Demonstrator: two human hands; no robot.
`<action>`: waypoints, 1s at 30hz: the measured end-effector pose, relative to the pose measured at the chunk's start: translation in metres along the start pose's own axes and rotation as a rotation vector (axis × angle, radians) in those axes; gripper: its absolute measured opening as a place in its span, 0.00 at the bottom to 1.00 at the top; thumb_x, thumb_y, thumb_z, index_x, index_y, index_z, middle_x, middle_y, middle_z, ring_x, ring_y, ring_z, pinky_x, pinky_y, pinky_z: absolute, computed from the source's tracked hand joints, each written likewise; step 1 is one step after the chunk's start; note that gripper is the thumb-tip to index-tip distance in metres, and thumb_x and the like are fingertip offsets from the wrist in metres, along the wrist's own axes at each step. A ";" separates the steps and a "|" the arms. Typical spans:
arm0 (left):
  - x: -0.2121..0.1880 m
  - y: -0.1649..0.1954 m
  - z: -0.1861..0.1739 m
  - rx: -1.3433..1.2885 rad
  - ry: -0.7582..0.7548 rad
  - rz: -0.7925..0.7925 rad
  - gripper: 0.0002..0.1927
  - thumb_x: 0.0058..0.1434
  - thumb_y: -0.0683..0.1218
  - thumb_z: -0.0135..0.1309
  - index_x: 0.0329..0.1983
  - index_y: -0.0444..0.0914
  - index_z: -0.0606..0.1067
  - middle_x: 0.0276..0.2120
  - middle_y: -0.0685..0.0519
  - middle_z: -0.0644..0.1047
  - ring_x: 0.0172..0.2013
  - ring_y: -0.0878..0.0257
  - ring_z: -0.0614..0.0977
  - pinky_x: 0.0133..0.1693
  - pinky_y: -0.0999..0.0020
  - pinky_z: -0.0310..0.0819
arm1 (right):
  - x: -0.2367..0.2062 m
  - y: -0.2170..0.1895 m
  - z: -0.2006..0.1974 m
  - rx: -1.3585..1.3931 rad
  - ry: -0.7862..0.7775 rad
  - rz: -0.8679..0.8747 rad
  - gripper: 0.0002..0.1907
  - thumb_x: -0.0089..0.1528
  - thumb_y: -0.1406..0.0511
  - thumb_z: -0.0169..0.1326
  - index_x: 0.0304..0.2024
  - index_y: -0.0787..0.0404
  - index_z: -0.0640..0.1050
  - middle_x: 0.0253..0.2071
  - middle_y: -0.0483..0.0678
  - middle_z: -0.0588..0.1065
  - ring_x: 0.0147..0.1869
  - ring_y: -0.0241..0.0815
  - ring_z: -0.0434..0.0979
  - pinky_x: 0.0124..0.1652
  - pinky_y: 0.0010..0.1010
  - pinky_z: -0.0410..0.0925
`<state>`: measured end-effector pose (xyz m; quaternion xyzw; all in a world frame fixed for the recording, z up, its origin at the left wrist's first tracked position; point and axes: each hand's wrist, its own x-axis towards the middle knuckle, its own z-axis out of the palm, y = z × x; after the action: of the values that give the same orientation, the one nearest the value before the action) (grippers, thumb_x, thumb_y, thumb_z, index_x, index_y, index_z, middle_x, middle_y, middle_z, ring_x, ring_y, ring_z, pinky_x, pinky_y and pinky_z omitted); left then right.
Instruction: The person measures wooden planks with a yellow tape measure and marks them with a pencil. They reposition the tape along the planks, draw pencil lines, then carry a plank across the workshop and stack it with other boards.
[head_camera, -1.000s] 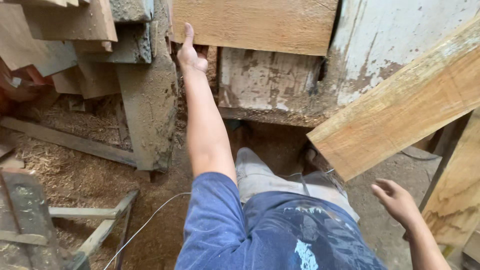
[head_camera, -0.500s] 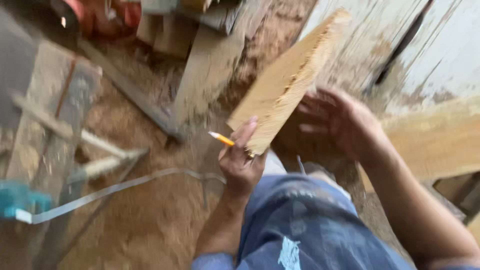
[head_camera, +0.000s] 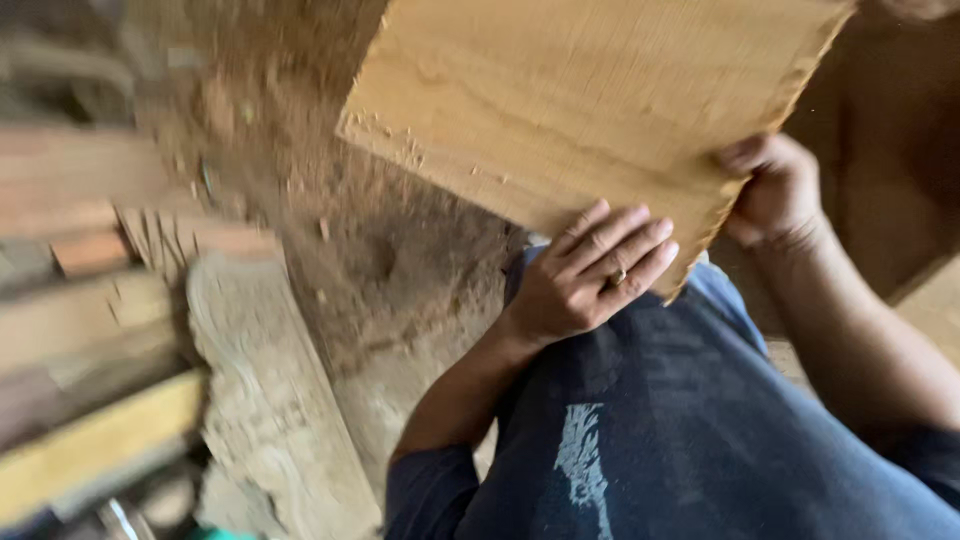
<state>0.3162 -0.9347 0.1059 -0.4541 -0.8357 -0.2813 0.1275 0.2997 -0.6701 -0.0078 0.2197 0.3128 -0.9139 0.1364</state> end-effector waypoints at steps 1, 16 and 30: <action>-0.019 -0.003 -0.014 0.042 0.019 -0.050 0.21 0.65 0.43 0.62 0.61 0.39 0.76 0.59 0.48 0.79 0.63 0.52 0.76 0.67 0.48 0.67 | 0.008 0.007 0.006 0.088 -0.064 -0.048 0.15 0.59 0.72 0.50 0.48 0.69 0.73 0.46 0.54 0.74 0.51 0.49 0.73 0.59 0.40 0.69; -0.356 -0.275 -0.195 -0.895 1.477 -1.144 0.25 0.71 0.46 0.52 0.67 0.31 0.66 0.58 0.40 0.76 0.54 0.53 0.83 0.51 0.61 0.86 | 0.222 0.248 0.300 -0.229 -0.219 0.150 0.25 0.55 0.70 0.51 0.57 0.61 0.73 0.54 0.48 0.75 0.62 0.48 0.73 0.65 0.42 0.67; -0.584 -0.493 -0.231 -0.325 0.746 -1.840 0.17 0.68 0.51 0.54 0.39 0.31 0.78 0.32 0.40 0.76 0.34 0.51 0.77 0.39 0.55 0.74 | 0.416 0.393 0.631 -0.400 -0.402 0.175 0.29 0.57 0.71 0.54 0.62 0.66 0.70 0.59 0.52 0.72 0.64 0.52 0.70 0.66 0.46 0.63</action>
<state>0.2210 -1.6828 -0.1553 0.4732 -0.7199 -0.5053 0.0506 -0.1079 -1.4160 0.0352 0.0291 0.4333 -0.8442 0.3144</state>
